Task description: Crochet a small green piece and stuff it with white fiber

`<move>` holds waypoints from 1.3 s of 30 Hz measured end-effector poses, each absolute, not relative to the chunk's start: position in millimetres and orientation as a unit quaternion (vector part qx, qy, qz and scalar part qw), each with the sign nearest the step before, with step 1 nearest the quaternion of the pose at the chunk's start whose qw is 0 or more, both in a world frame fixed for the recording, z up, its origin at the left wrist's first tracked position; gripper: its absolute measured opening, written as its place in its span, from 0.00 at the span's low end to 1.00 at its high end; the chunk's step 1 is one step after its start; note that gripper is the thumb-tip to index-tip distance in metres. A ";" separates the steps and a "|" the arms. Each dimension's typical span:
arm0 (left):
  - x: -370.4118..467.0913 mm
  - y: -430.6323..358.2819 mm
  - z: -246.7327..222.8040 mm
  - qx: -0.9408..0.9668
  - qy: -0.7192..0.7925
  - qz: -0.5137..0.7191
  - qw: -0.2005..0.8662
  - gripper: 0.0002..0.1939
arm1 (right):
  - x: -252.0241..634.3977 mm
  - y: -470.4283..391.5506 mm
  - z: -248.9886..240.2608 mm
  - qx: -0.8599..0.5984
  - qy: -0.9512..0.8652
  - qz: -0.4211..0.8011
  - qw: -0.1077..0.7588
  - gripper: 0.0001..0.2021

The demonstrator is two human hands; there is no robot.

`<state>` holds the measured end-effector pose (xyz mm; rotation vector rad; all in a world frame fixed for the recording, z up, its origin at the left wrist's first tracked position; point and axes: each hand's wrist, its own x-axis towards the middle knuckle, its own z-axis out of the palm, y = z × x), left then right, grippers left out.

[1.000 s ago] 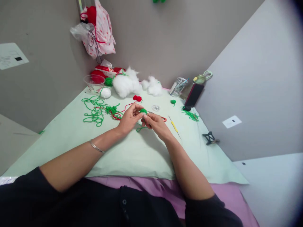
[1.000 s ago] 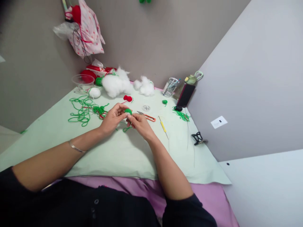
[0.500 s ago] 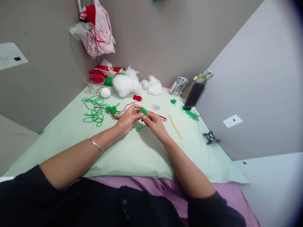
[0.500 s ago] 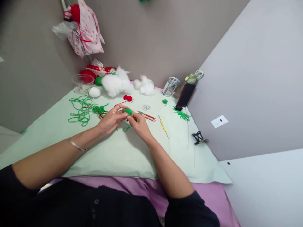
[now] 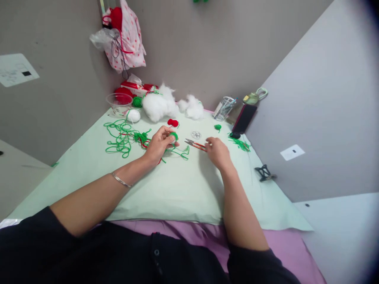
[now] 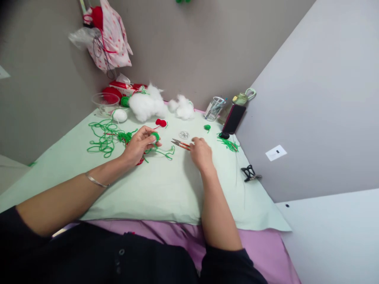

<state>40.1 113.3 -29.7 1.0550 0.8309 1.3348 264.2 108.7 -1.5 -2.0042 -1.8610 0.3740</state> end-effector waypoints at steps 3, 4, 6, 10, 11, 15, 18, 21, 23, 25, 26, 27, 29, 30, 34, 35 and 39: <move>38.1 111.8 -28.6 0.470 0.354 0.563 0.580 0.07 | 294.2 114.3 -4.6 -0.772 -0.616 0.096 0.124 0.16; 38.0 111.3 -28.3 0.478 0.353 0.558 0.579 0.07 | 300.8 115.4 -6.2 -0.783 -0.606 0.094 0.107 0.15; 38.3 110.6 -27.8 0.493 0.353 0.547 0.578 0.06 | 308.4 116.9 -9.1 -0.796 -0.592 0.094 0.089 0.14; 39.3 110.2 -28.0 0.516 0.350 0.536 0.569 0.06 | 306.6 118.9 -7.9 -0.791 -0.591 0.108 0.114 0.09; 39.6 110.0 -28.4 0.520 0.350 0.536 0.566 0.06 | 303.5 118.7 -5.5 -0.781 -0.599 0.118 0.132 0.08; 40.7 108.5 -31.3 0.533 0.362 0.523 0.558 0.06 | 281.6 111.5 7.1 -0.697 -0.647 0.211 0.228 0.09; 40.8 108.0 -33.4 0.542 0.379 0.510 0.549 0.09 | 257.2 99.5 11.8 -0.622 -0.671 0.290 0.281 0.12; 40.4 108.7 -34.1 0.550 0.390 0.509 0.536 0.09 | 234.8 87.2 9.4 -0.473 -0.663 0.468 0.343 0.15; 40.3 109.1 -33.9 0.555 0.390 0.511 0.527 0.08 | 224.9 81.5 5.6 -0.420 -0.650 0.537 0.335 0.17; 40.7 109.0 -33.6 0.561 0.389 0.511 0.522 0.08 | 219.5 78.8 1.5 -0.415 -0.648 0.548 0.327 0.17; 40.9 108.7 -33.5 0.564 0.389 0.511 0.520 0.08 | 218.1 78.4 -0.2 -0.419 -0.647 0.545 0.330 0.17; 41.2 108.4 -33.5 0.566 0.390 0.511 0.517 0.09 | 217.2 78.6 -1.7 -0.423 -0.644 0.543 0.334 0.16; 41.8 107.7 -33.6 0.569 0.393 0.510 0.512 0.10 | 216.1 80.0 -3.6 -0.429 -0.632 0.547 0.341 0.15; 41.9 107.2 -33.7 0.571 0.395 0.509 0.509 0.10 | 215.6 80.9 -4.0 -0.432 -0.621 0.555 0.346 0.15; 42.6 105.3 -34.3 0.580 0.401 0.504 0.499 0.13 | 213.0 83.8 -3.4 -0.433 -0.560 0.604 0.366 0.14; 42.8 104.8 -34.7 0.582 0.402 0.503 0.497 0.14 | 212.7 84.5 -3.1 -0.432 -0.547 0.615 0.368 0.14; 43.9 103.9 -37.4 0.583 0.405 0.503 0.493 0.15 | 213.4 87.1 -2.6 -0.430 -0.522 0.639 0.366 0.14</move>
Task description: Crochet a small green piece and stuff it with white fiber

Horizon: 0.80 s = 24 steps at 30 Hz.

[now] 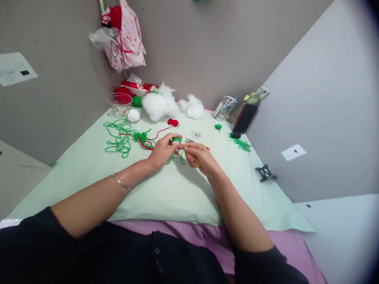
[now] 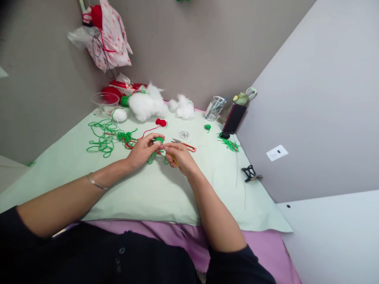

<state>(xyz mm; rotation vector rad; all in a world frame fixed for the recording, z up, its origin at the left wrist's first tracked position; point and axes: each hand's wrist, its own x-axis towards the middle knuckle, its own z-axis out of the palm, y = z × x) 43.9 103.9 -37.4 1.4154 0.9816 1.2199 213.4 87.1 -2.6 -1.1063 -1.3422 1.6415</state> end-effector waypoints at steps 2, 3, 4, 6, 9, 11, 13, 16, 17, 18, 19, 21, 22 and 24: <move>44.0 104.9 -38.8 0.584 0.403 0.503 0.493 0.14 | 213.1 87.8 -2.7 -0.433 -0.523 0.636 0.367 0.13; 44.0 105.8 -39.3 0.584 0.402 0.503 0.495 0.14 | 212.2 87.6 -3.1 -0.434 -0.527 0.630 0.370 0.13; 43.9 107.0 -39.6 0.583 0.400 0.502 0.498 0.13 | 210.8 87.0 -3.8 -0.435 -0.531 0.623 0.374 0.13; 43.3 109.6 -39.4 0.582 0.394 0.499 0.507 0.11 | 206.3 84.0 -6.9 -0.439 -0.542 0.602 0.388 0.11; 42.3 112.3 -37.4 0.581 0.383 0.493 0.522 0.09 | 198.4 76.1 -14.6 -0.466 -0.625 0.476 0.406 0.07; 41.8 112.5 -35.4 0.583 0.379 0.494 0.523 0.08 | 194.8 70.8 -19.4 -0.484 -0.695 0.353 0.396 0.06; 41.8 111.7 -33.2 0.588 0.376 0.497 0.516 0.08 | 193.5 67.8 -21.8 -0.486 -0.728 0.291 0.386 0.06; 41.9 109.8 -30.7 0.599 0.374 0.505 0.497 0.08 | 194.9 69.7 -19.7 -0.457 -0.694 0.385 0.402 0.07; 41.8 109.2 -30.1 0.603 0.373 0.510 0.486 0.08 | 196.0 71.6 -17.8 -0.438 -0.662 0.454 0.404 0.09; 41.4 108.8 -29.8 0.608 0.373 0.516 0.474 0.09 | 197.2 73.8 -15.7 -0.415 -0.623 0.528 0.400 0.10; 40.8 108.5 -29.7 0.613 0.373 0.524 0.459 0.09 | 198.4 75.9 -13.6 -0.390 -0.583 0.597 0.389 0.11; 39.1 108.5 -30.6 0.624 0.372 0.540 0.426 0.11 | 201.1 79.4 -10.0 -0.341 -0.519 0.694 0.365 0.13; 38.1 108.7 -31.7 0.631 0.370 0.545 0.410 0.11 | 202.4 80.6 -8.8 -0.323 -0.501 0.721 0.354 0.13; 36.4 109.7 -34.5 0.646 0.367 0.547 0.386 0.13 | 204.9 82.0 -7.4 -0.304 -0.484 0.746 0.343 0.13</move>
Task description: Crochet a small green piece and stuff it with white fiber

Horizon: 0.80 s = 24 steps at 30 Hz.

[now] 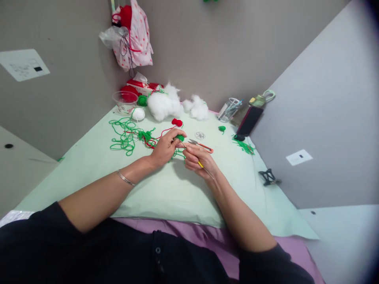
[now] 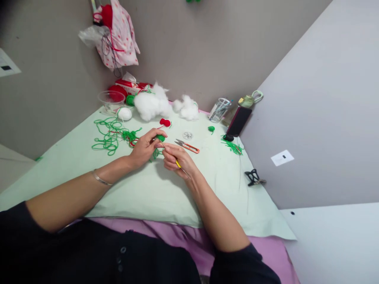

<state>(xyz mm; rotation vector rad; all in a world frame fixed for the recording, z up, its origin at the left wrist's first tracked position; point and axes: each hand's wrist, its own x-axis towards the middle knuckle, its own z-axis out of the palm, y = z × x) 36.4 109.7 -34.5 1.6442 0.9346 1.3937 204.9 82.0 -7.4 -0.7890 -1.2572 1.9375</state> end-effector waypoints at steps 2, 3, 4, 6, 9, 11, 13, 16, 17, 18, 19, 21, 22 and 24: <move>35.3 110.8 -37.4 0.658 0.365 0.543 0.372 0.13 | 207.6 82.8 -6.9 -0.300 -0.481 0.751 0.339 0.13; 35.0 111.0 -38.3 0.663 0.365 0.540 0.368 0.13 | 209.1 83.1 -6.9 -0.300 -0.482 0.751 0.336 0.13; 34.7 110.8 -38.5 0.666 0.364 0.539 0.365 0.13 | 210.5 83.4 -6.9 -0.300 -0.482 0.753 0.333 0.12; 34.2 108.9 -36.6 0.673 0.354 0.543 0.358 0.13 | 212.9 83.3 -7.5 -0.294 -0.480 0.760 0.324 0.13; 33.3 103.3 -29.2 0.681 0.328 0.551 0.354 0.10 | 212.2 79.9 -8.8 -0.263 -0.486 0.786 0.277 0.15; 33.0 100.4 -24.4 0.678 0.319 0.556 0.361 0.09 | 209.5 75.5 -7.8 -0.229 -0.524 0.798 0.190 0.17; 32.4 100.8 -22.0 0.662 0.322 0.564 0.375 0.09 | 209.4 71.7 -3.4 -0.208 -0.588 0.776 0.094 0.19; 30.2 107.4 -22.4 0.618 0.341 0.574 0.415 0.08 | 224.4 72.4 8.1 -0.276 -0.692 0.663 0.076 0.23; 29.1 110.3 -22.9 0.602 0.347 0.574 0.434 0.08 | 234.0 75.0 11.7 -0.332 -0.722 0.600 0.095 0.23; 28.1 112.8 -23.1 0.587 0.350 0.571 0.455 0.07 | 245.1 78.7 14.3 -0.400 -0.745 0.523 0.109 0.21; 27.3 114.8 -22.9 0.574 0.350 0.567 0.476 0.07 | 256.6 83.1 15.7 -0.483 -0.755 0.426 0.123 0.19; 26.8 116.4 -21.5 0.554 0.346 0.557 0.514 0.06 | 276.6 92.8 14.8 -0.611 -0.728 0.264 0.163 0.14; 27.2 116.0 -20.4 0.546 0.342 0.552 0.529 0.05 | 283.1 97.2 13.0 -0.637 -0.714 0.227 0.182 0.14; 29.4 113.4 -17.9 0.532 0.337 0.548 0.552 0.05 | 285.5 102.7 8.4 -0.664 -0.691 0.178 0.225 0.14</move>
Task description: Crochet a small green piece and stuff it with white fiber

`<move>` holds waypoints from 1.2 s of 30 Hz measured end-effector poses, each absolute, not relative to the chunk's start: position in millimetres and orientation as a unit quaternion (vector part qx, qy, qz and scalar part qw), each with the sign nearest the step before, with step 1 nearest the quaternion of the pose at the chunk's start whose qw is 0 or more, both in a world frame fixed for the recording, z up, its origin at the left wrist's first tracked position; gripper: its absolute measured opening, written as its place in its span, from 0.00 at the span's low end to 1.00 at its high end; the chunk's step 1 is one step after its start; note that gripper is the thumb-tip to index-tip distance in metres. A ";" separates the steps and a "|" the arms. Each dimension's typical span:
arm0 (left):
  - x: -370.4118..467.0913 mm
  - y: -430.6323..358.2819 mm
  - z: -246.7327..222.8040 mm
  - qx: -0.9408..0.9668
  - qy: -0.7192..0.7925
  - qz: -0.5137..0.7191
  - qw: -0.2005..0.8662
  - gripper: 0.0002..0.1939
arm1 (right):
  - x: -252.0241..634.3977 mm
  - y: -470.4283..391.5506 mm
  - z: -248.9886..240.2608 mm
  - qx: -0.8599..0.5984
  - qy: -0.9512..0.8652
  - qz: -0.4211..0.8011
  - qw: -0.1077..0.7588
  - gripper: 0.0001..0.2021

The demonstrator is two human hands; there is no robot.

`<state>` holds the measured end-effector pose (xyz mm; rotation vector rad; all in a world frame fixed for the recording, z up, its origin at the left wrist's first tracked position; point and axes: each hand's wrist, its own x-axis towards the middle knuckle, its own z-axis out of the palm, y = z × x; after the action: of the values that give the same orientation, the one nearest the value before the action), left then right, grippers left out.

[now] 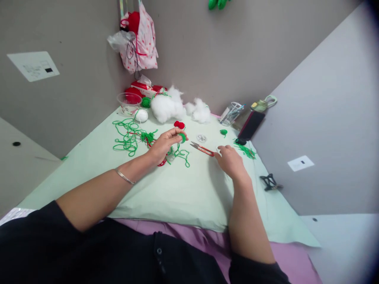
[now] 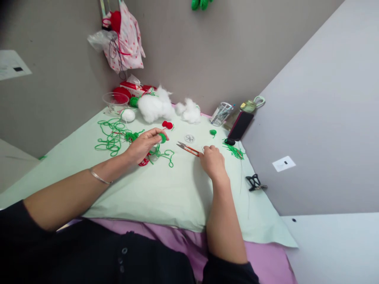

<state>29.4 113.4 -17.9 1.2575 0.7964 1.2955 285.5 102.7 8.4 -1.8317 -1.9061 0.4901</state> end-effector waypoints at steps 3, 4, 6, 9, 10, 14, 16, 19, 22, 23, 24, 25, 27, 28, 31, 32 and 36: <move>35.6 107.0 -16.0 0.511 0.332 0.548 0.573 0.04 | 262.9 100.2 2.2 -0.639 -0.695 0.182 0.274 0.17; 38.2 104.7 -16.2 0.504 0.331 0.549 0.579 0.04 | 250.8 97.1 0.1 -0.607 -0.709 0.219 0.285 0.18; 43.1 100.9 -17.8 0.490 0.328 0.550 0.591 0.05 | 226.0 90.2 -5.2 -0.481 -0.716 0.383 0.330 0.18; 47.8 99.3 -21.9 0.470 0.329 0.551 0.606 0.07 | 201.5 84.5 -14.7 -0.416 -0.697 0.469 0.348 0.17; 48.3 100.1 -23.3 0.464 0.329 0.554 0.608 0.07 | 198.6 84.4 -17.2 -0.417 -0.683 0.465 0.379 0.17; 47.0 105.5 -27.4 0.436 0.333 0.574 0.608 0.06 | 203.4 86.3 -15.7 -0.428 -0.639 0.393 0.504 0.17; 46.6 106.6 -28.4 0.428 0.337 0.574 0.612 0.05 | 206.5 85.7 -9.7 -0.398 -0.607 0.410 0.552 0.15; 47.9 105.2 -29.3 0.424 0.342 0.566 0.619 0.07 | 206.2 83.5 -3.1 -0.369 -0.557 0.494 0.556 0.13; 49.7 102.6 -30.0 0.427 0.345 0.570 0.611 0.07 | 204.5 83.6 -4.4 -0.432 -0.551 0.470 0.537 0.13; 50.1 101.9 -30.2 0.429 0.346 0.573 0.606 0.08 | 204.5 84.4 -6.2 -0.456 -0.558 0.452 0.525 0.16; 50.4 101.3 -30.3 0.432 0.346 0.578 0.600 0.08 | 204.7 85.3 -8.2 -0.475 -0.572 0.437 0.506 0.19; 50.6 100.8 -30.5 0.435 0.345 0.582 0.595 0.08 | 205.2 86.4 -10.1 -0.486 -0.591 0.429 0.481 0.20; 51.0 99.9 -31.1 0.443 0.342 0.586 0.586 0.08 | 206.2 88.4 -13.3 -0.488 -0.633 0.424 0.425 0.17; 51.3 99.6 -31.7 0.447 0.341 0.587 0.583 0.08 | 206.6 89.2 -14.3 -0.486 -0.651 0.420 0.405 0.17; 52.6 98.7 -35.0 0.452 0.338 0.579 0.588 0.09 | 207.2 90.9 -15.5 -0.491 -0.663 0.405 0.395 0.19; 53.2 98.5 -36.5 0.452 0.337 0.574 0.594 0.09 | 207.6 91.3 -15.5 -0.497 -0.660 0.396 0.401 0.19; 54.2 98.4 -41.6 0.456 0.336 0.550 0.614 0.14 | 210.9 92.5 -14.6 -0.522 -0.645 0.367 0.421 0.17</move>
<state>54.2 98.4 -41.6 1.0500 0.7747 1.2672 210.9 92.5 -14.6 -1.3076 -1.6155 0.9199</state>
